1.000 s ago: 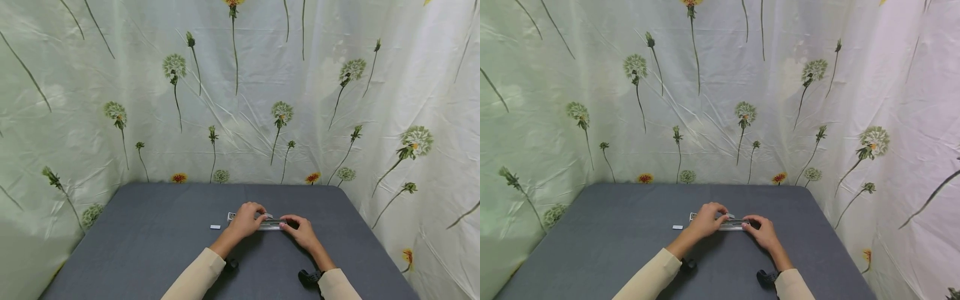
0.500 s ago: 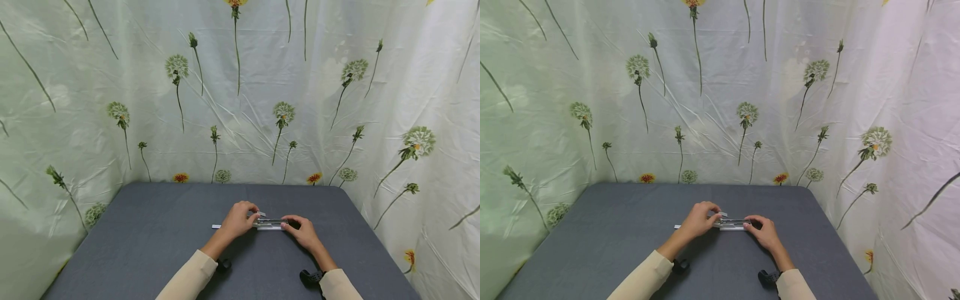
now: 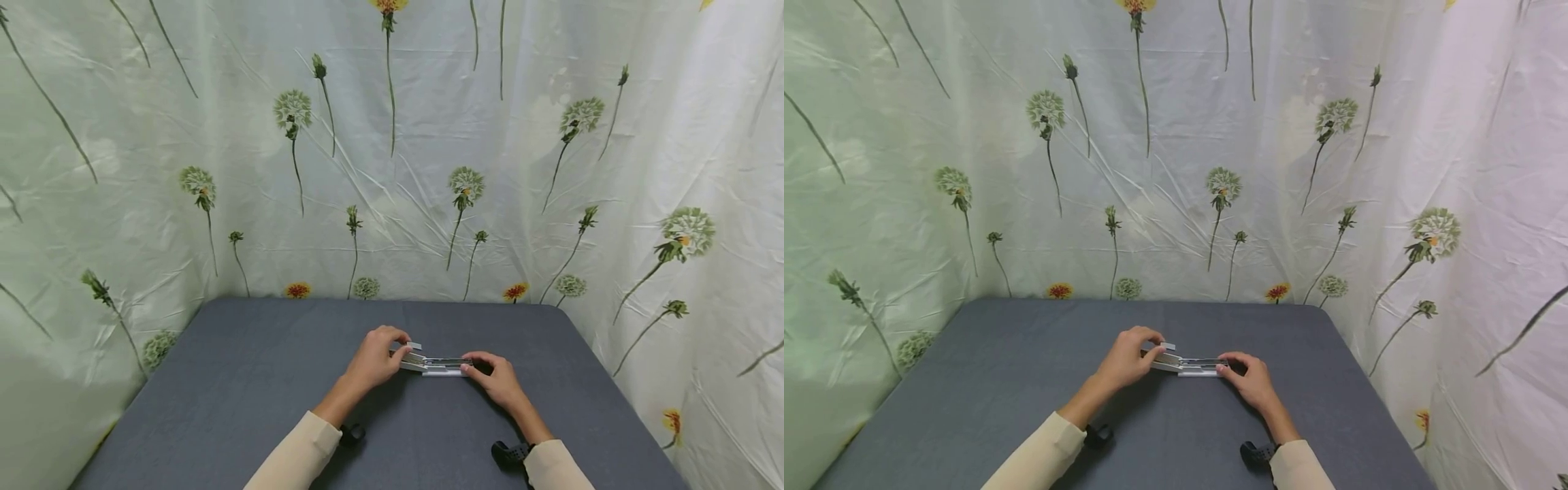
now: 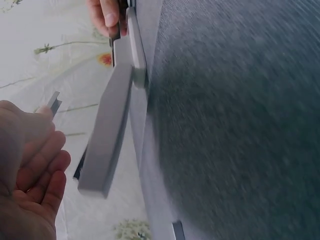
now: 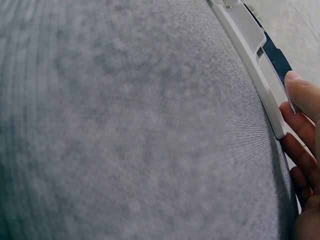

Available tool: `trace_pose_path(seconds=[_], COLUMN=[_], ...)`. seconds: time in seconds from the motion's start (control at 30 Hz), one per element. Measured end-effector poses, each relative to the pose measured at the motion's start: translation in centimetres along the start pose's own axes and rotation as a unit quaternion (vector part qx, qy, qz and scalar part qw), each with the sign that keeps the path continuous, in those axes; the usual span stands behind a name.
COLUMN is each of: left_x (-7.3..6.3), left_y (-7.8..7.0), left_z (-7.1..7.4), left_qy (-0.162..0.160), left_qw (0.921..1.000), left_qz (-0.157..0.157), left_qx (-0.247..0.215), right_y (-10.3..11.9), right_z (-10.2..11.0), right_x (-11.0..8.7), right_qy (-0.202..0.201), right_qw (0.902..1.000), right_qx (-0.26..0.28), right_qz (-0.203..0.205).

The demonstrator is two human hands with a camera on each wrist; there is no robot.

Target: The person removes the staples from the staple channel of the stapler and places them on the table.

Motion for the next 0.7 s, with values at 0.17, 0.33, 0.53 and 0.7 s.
trace_pose_path(seconds=[0.17, 0.33, 0.53, 0.7], left_x=[-0.2, -0.5, -0.6, -0.7], left_y=[0.6, 1.1, 1.9, 2.7], left_z=[0.7, 1.8, 3.4, 5.0], left_qy=[-0.015, -0.025, -0.041, -0.052], left_qw=[0.9999, 0.9996, 0.9991, 0.9984], left_qz=[0.000, 0.005, 0.009, 0.022], left_qx=[-0.003, 0.006, 0.011, 0.008], right_y=[0.0, 0.1, 0.1, 0.1], right_z=[0.0, 0.1, 0.1, 0.1], right_x=[0.0, -0.1, -0.1, -0.1], right_qy=[0.001, 0.000, 0.001, 0.001], right_qw=[1.0000, 1.0000, 1.0000, 1.0000], right_qx=[-0.002, -0.001, 0.000, -0.003], right_qz=[-0.002, -0.001, -0.003, -0.004])
Point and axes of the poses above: each hand's wrist, its own x-axis towards the middle knuckle, its own z-axis out of the back of the hand, y = z × x, the point moved 5 cm from there along x, towards the middle knuckle, and after that the axes turned 13 degrees about -y, right-handed, at the moved point
